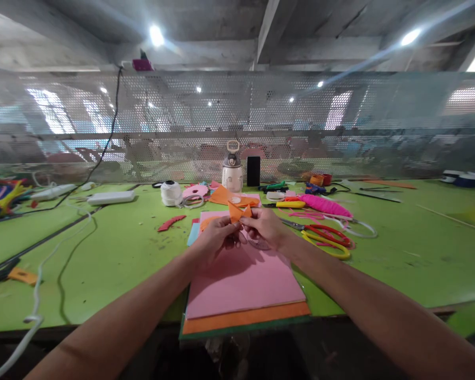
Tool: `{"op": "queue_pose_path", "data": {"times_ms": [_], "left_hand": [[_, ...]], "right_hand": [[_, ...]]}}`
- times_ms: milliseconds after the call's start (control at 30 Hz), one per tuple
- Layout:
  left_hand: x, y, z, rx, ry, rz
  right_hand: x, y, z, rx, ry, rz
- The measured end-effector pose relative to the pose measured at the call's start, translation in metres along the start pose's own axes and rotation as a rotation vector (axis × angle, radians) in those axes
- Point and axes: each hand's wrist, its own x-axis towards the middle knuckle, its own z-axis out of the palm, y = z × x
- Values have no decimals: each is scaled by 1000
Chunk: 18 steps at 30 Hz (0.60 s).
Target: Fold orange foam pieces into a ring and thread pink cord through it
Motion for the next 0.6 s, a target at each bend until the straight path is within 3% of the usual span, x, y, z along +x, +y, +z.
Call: {"op": "queue_pose_path", "data": {"times_ms": [200, 367, 433, 533, 600], "left_hand": [[0, 4, -7, 38, 83, -32], [0, 4, -17, 82, 53, -90], [-1, 5, -17, 102, 22, -107], [-4, 7, -16, 116, -28, -124], [-5, 8, -16, 107, -39, -108]], "right_hand": [[13, -6, -26, 20, 96, -61], [15, -19, -39, -11, 152, -189], [10, -22, -33, -50, 59, -203], [1, -20, -21, -113, -169, -124], [-1, -16, -16, -123, -246, -84]]}}
